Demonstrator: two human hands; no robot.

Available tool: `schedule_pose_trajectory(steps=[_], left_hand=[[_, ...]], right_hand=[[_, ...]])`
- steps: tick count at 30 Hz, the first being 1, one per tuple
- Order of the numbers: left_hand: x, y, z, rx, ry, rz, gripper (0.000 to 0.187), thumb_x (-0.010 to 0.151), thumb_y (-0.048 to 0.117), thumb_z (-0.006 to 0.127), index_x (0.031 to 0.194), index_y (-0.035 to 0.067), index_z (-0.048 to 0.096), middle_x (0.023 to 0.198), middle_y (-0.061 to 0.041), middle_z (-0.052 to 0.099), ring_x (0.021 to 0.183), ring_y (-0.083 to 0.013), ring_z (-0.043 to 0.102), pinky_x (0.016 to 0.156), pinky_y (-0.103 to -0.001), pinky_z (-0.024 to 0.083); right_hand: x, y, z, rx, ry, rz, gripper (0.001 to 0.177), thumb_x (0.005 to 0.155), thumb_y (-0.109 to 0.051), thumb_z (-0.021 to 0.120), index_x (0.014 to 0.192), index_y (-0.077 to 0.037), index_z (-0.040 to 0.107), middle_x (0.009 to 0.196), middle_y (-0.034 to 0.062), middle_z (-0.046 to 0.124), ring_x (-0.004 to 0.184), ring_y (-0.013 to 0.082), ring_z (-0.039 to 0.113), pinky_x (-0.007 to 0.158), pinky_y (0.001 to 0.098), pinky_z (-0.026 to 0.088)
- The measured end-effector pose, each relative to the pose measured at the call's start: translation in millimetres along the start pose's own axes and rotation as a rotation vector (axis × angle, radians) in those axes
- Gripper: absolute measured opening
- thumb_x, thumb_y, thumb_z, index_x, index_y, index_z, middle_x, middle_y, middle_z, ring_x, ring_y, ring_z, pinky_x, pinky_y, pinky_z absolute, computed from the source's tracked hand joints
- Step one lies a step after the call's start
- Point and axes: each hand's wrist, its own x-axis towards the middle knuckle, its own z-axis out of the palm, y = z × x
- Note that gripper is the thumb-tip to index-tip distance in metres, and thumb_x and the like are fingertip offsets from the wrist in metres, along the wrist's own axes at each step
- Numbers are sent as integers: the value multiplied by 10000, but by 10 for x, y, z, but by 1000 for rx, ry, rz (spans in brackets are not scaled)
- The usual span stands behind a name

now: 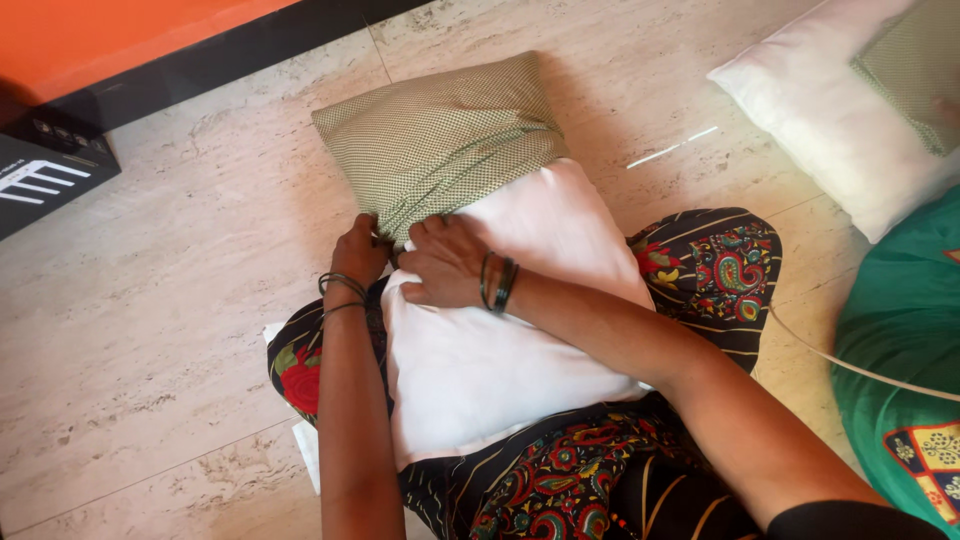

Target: The person sits on the floor and inserts a white pillow insert into a green patterned pillowcase. They repeatedly adjust the fabric, smooth the surface, and tuck the edges to ensure the pillow fits neatly inside the case.

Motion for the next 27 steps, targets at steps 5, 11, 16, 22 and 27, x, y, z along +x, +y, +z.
schedule_pose_trajectory(steps=[5, 11, 16, 22, 27], left_hand=[[201, -25, 239, 130, -53, -105, 275, 957, 242, 574, 1134, 44, 647, 1050, -299, 704, 1022, -490, 660, 886, -558, 523], [428, -213, 427, -82, 58, -5, 241, 892, 168, 557, 1046, 20, 668, 1016, -306, 694, 975, -509, 641, 851, -557, 518], [514, -254, 484, -242, 367, -7, 164, 922, 107, 531, 940, -12, 642, 906, -293, 692, 867, -486, 649, 765, -536, 514], [503, -58, 467, -725, 458, -143, 91, 922, 69, 533, 1010, 58, 556, 829, -184, 706, 723, -326, 653, 673, -452, 499], [335, 107, 375, -477, 221, -110, 402, 889, 171, 586, 1196, 5, 387, 893, -287, 713, 837, -404, 696, 773, -474, 542]], right_hand=[[-136, -90, -124, 19, 198, 35, 316, 729, -417, 721, 869, -139, 778, 1206, 156, 597, 1111, 334, 540, 884, 476, 423], [-128, -91, -129, 11, 91, 18, 361, 813, -407, 709, 954, -80, 768, 1335, 179, 568, 1136, 347, 543, 904, 496, 423], [-189, -136, -157, 12, 146, -58, 367, 749, -388, 716, 902, -58, 763, 1301, 180, 590, 1197, 437, 506, 920, 538, 413], [-260, -193, -223, -34, 140, -97, 327, 759, -368, 725, 860, -58, 749, 1171, 174, 620, 1189, 436, 540, 886, 518, 428], [-234, -143, -208, 9, 204, -56, 318, 779, -373, 729, 865, -66, 738, 1096, 134, 616, 1093, 376, 573, 846, 501, 431]])
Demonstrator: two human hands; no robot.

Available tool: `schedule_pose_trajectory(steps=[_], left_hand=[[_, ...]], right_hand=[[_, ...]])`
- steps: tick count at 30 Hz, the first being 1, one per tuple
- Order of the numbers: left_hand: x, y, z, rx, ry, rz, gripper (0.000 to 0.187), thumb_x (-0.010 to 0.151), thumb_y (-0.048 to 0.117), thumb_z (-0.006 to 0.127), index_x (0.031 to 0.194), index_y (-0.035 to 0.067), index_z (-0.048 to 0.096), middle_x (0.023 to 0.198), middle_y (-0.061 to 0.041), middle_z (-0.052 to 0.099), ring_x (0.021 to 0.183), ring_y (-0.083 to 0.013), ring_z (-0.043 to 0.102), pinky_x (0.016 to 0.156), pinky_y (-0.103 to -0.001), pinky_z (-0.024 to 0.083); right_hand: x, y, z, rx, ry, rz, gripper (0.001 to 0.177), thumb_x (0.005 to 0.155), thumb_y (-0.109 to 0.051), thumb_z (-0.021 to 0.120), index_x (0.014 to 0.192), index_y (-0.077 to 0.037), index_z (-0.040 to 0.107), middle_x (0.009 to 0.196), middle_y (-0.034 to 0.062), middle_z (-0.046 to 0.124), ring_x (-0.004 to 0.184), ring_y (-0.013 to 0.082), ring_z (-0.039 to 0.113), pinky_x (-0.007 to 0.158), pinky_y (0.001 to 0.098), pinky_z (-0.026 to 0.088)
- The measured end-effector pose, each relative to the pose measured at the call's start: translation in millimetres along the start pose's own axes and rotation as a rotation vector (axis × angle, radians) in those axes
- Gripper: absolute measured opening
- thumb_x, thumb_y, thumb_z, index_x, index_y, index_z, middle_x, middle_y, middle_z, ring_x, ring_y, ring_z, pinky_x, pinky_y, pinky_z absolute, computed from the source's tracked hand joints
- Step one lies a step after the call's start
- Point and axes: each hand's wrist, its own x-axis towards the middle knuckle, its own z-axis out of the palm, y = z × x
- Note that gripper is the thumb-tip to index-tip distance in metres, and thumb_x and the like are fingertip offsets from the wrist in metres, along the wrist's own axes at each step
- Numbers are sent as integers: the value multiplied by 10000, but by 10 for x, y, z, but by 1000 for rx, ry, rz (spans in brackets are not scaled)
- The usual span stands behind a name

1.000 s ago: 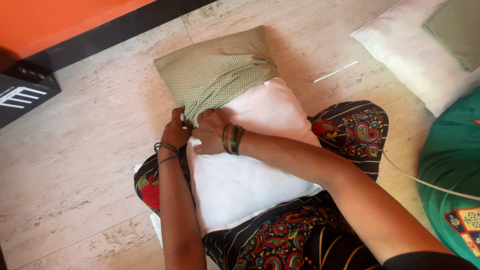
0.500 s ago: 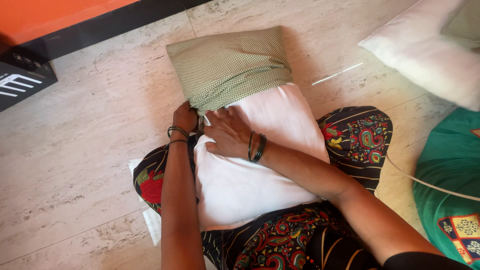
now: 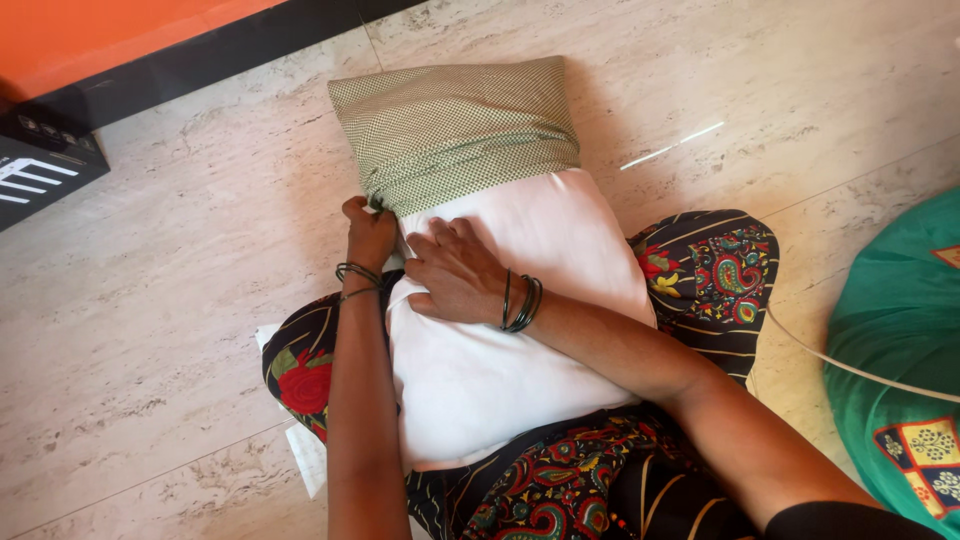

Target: The person sits on the floor and inserts a white pillow insert into a green patterned pillowcase. They repeatedly adjust the fabric, smooth the surface, and tuck the edges to ensure the pillow fits neatly inside the case.

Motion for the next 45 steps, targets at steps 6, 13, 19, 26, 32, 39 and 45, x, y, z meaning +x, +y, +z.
schedule_pose_trajectory(steps=[6, 13, 19, 26, 32, 39, 45], left_hand=[[-77, -226, 43, 296, -30, 30, 362, 1051, 351, 557, 1065, -1, 643, 1000, -302, 704, 956, -509, 653, 823, -557, 521], [226, -293, 133, 242, 292, 238, 200, 945, 210, 607, 909, 39, 704, 855, -211, 741, 778, -401, 708, 721, -475, 560], [124, -37, 163, -246, 202, -81, 332, 969, 287, 581, 1179, 30, 579, 1076, -182, 707, 916, -290, 679, 808, -422, 551], [-98, -55, 211, -353, -304, -96, 1181, 956, 572, 706, 1583, -27, -95, 1653, -248, 103, 1530, -313, 230, 1222, -395, 283], [-257, 301, 147, -317, -312, -105, 1340, 715, 402, 851, 1572, -1, -97, 1635, -232, 183, 1474, -305, 329, 1178, -382, 369], [-219, 228, 148, -207, -384, 168, 1343, 775, 221, 909, 1626, 33, -113, 1716, -228, 58, 1584, -298, 143, 1272, -387, 201], [-192, 307, 99, -227, -361, 103, 1345, 761, 177, 915, 1615, 49, -117, 1717, -223, 52, 1585, -301, 139, 1264, -385, 216]], right_hand=[[13, 40, 51, -27, 56, -22, 328, 753, -377, 738, 866, -69, 739, 1066, 117, 621, 1103, 371, 574, 839, 500, 435], [16, -18, 36, -23, -8, -7, 292, 783, -336, 719, 859, -55, 741, 1071, 146, 625, 1162, 402, 583, 884, 503, 435], [40, -10, 40, 12, -32, 2, 317, 790, -349, 713, 909, -57, 746, 1100, 152, 635, 1176, 427, 575, 880, 527, 428], [13, 363, -67, 398, 197, 140, 242, 996, -249, 637, 1130, -54, 687, 1048, 93, 686, 1020, 260, 634, 897, 400, 486], [149, 652, 145, 33, 307, 210, 160, 982, -225, 657, 1026, -75, 692, 1014, 66, 695, 999, 248, 605, 876, 414, 468], [591, 1469, 259, 105, 356, 197, 243, 946, -133, 637, 1165, -77, 726, 1064, 71, 750, 971, 252, 686, 826, 429, 511], [361, 1575, 211, 247, 335, 210, 227, 979, -130, 632, 1182, -86, 725, 1134, 114, 761, 1002, 283, 725, 895, 387, 567]])
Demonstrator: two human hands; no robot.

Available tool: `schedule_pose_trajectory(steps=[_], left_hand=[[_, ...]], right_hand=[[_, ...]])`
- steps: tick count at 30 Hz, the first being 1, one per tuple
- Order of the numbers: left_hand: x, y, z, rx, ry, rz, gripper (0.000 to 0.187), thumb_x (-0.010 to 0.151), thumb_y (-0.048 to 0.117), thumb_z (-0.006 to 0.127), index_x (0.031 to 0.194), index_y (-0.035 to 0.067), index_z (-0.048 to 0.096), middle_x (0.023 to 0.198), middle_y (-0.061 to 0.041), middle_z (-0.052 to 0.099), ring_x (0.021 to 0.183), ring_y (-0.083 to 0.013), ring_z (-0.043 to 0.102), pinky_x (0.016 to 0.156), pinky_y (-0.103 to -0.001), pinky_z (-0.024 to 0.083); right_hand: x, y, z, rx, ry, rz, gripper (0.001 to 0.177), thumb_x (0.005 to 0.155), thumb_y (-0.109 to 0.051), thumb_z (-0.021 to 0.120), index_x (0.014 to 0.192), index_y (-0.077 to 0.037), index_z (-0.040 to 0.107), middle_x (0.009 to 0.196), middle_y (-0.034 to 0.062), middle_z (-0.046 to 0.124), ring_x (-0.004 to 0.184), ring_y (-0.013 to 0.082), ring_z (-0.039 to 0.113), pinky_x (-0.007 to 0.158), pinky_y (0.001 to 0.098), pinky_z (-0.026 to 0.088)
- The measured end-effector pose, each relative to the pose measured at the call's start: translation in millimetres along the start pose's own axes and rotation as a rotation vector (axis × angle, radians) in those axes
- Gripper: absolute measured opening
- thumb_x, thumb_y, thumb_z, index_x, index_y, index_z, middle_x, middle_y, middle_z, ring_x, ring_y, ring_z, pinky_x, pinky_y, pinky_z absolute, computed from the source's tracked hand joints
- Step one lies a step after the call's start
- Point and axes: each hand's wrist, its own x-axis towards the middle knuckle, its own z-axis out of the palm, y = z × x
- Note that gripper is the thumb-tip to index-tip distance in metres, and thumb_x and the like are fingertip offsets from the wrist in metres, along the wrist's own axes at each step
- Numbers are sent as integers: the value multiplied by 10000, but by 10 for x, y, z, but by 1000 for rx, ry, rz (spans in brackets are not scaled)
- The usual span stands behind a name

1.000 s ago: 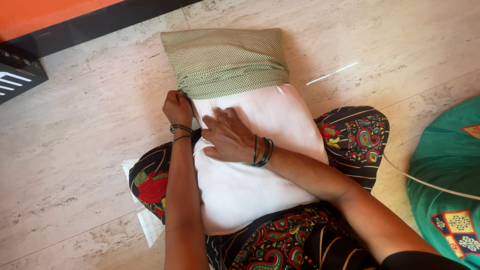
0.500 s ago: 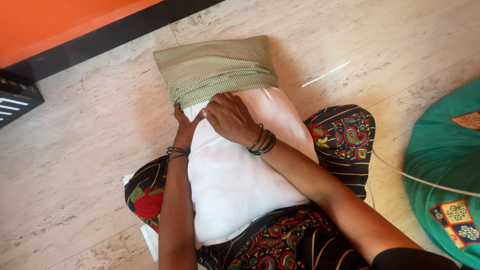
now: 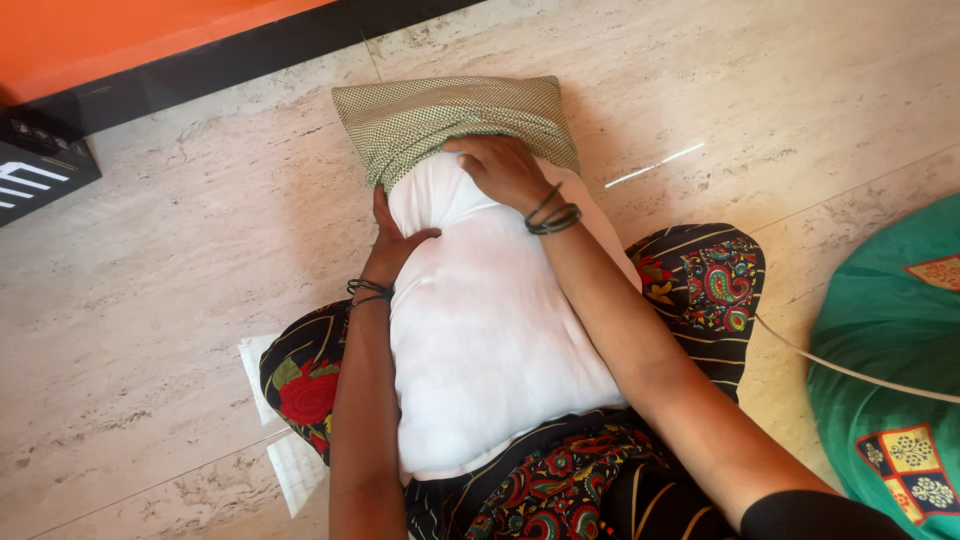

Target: The person sits on the floor and inserts a white pillow insert into a green patterned pillowcase. They repeatedly adjust the fabric, smooth the surface, and tuck the edges to ensure the pillow fits neatly inside the case.

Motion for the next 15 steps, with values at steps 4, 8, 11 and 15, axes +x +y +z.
schedule_pose_trajectory(steps=[4, 8, 11, 15], left_hand=[[-39, 164, -6, -105, -25, -63, 1331, 733, 135, 854, 1607, 94, -148, 1697, -199, 70, 1534, -286, 248, 1225, -365, 276], [-9, 122, -19, -98, -96, 52, 1241, 772, 67, 797, 1648, 96, -82, 1739, -193, 91, 1567, -272, 232, 1249, -356, 252], [48, 18, -23, -103, -128, 100, 1214, 770, 44, 775, 1656, 79, -53, 1748, -192, 114, 1567, -256, 245, 1252, -348, 247], [-27, 199, -15, -12, -125, 152, 1179, 821, 127, 794, 1615, 26, -72, 1709, -231, 126, 1547, -300, 235, 1237, -369, 233]], right_hand=[[-295, 110, -336, -22, 2, 316, 259, 984, -157, 610, 1211, -109, 724, 1133, 131, 750, 1008, 297, 714, 896, 401, 553], [-342, 420, -418, -42, 39, 583, 349, 994, -197, 585, 1336, -152, 641, 1163, 141, 725, 1065, 317, 683, 941, 411, 521], [-263, 596, -246, -33, 80, 653, 355, 973, -200, 590, 1324, -160, 630, 1233, 94, 724, 1155, 282, 657, 951, 424, 468], [-287, 812, -192, 189, 53, 523, 382, 961, -161, 589, 1338, -110, 622, 1303, 100, 687, 1206, 233, 645, 1036, 360, 479]])
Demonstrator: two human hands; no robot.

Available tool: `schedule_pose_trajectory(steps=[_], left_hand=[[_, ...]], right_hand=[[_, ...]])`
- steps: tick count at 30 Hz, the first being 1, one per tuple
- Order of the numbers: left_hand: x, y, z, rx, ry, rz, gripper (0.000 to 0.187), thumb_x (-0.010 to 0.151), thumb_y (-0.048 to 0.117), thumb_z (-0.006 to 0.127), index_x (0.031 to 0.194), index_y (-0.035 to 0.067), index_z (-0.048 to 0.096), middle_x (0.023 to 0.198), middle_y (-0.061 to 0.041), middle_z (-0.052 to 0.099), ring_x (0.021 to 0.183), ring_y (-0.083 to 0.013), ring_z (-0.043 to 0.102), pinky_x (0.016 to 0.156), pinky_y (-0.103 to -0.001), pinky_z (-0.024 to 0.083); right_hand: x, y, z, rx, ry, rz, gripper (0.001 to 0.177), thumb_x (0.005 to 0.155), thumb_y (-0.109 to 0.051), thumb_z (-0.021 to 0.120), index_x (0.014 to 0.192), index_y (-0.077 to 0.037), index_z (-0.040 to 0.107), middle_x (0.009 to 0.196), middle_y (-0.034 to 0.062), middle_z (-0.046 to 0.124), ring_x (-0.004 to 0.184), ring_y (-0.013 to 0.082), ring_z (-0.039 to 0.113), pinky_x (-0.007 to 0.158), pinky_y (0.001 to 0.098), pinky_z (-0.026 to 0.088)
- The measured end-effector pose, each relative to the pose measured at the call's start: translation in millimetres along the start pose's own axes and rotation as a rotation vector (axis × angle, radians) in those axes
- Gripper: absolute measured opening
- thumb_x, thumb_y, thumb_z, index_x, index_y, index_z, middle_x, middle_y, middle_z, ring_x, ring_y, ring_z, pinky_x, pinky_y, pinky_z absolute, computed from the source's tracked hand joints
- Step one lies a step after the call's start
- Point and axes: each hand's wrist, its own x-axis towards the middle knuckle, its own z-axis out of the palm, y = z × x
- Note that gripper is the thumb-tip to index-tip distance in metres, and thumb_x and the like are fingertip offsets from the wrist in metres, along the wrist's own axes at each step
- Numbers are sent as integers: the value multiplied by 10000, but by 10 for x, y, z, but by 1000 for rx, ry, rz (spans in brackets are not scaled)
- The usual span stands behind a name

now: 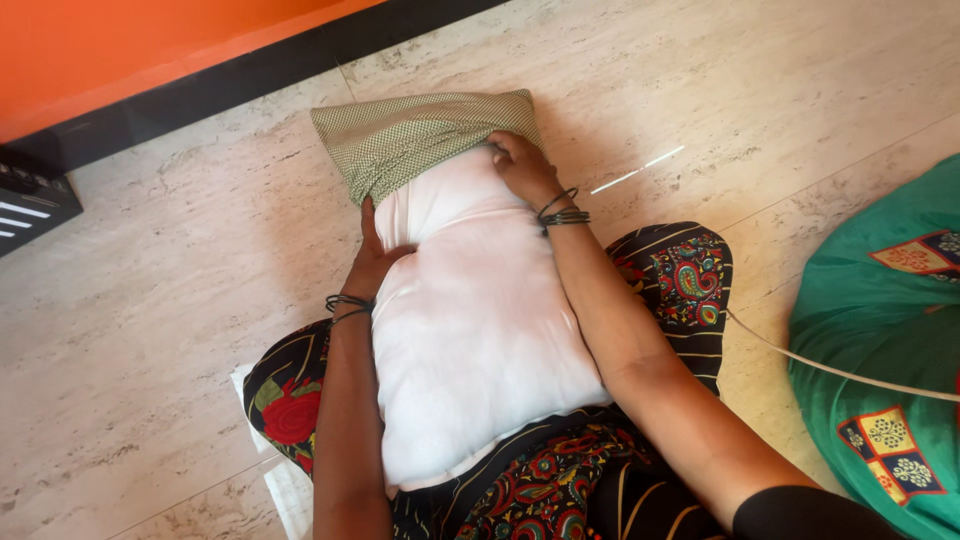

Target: The person sits on the floor and inserts a white pillow insert into a green patterned pillowcase. They repeatedly adjust the fabric, smooth the surface, and tuck the edges to ensure the pillow fits neatly inside the case.

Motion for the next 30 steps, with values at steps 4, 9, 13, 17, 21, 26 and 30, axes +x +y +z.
schedule_pose_trajectory(steps=[4, 9, 13, 17, 21, 26, 30], left_hand=[[-35, 831, 83, 787, -27, -515, 979, 955, 373, 664, 1664, 30, 82, 1548, -283, 448, 1427, -400, 455, 1174, -461, 391], [30, 1391, 965, 1055, -44, 147, 682, 917, 448, 676, 1461, 89, 475, 1528, -189, 464, 1403, -398, 408, 1079, -631, 329], [8, 1509, 1388, 894, -247, 383, 674, 809, 477, 760, 1346, 105, 594, 1434, -131, 503, 1450, -422, 330, 1080, -801, 116], [-132, 1414, 1278, 865, -208, 375, 244, 861, 245, 730, 1083, 143, 715, 1204, -25, 663, 1383, -299, 468, 1151, -690, 177], [-229, 1380, 1218, 776, -109, 479, 101, 851, 113, 737, 950, 109, 718, 1043, -30, 712, 1310, -294, 547, 1160, -655, 192], [-287, 1409, 1195, 715, -104, 465, 118, 842, 84, 732, 959, 104, 727, 1014, -30, 721, 1302, -293, 562, 1178, -617, 182], [-369, 1438, 1158, 683, -89, 462, 117, 841, 68, 739, 953, 99, 727, 991, -24, 728, 1299, -288, 573, 1203, -628, 151]], right_hand=[[-119, 246, -46, 423, -138, 53, 353, 981, -161, 604, 1314, -57, 653, 1294, 94, 685, 1186, 201, 624, 1043, 329, 482], [-121, 499, -15, 933, -12, 113, 269, 1037, -154, 606, 1208, 27, 708, 1193, 106, 737, 1157, 198, 660, 1042, 315, 524], [-264, 416, -155, 265, 139, 111, 245, 1010, -190, 590, 1122, -44, 753, 1083, 104, 775, 999, 206, 714, 904, 312, 548], [-396, 506, -303, -19, 121, 232, 260, 961, -149, 573, 1136, -98, 757, 1077, 138, 768, 943, 236, 742, 858, 323, 556], [-333, 677, -208, -36, 125, 164, 355, 923, -71, 548, 1206, -128, 754, 1141, 154, 742, 1000, 246, 717, 895, 324, 540], [-125, 865, -105, 232, 115, 250, 335, 964, -53, 531, 1232, -114, 724, 1170, 130, 783, 1036, 232, 740, 927, 299, 553], [16, 875, -60, 13, 112, 13, 438, 939, -21, 543, 1353, -101, 660, 1205, 183, 713, 1040, 215, 687, 919, 313, 521]])
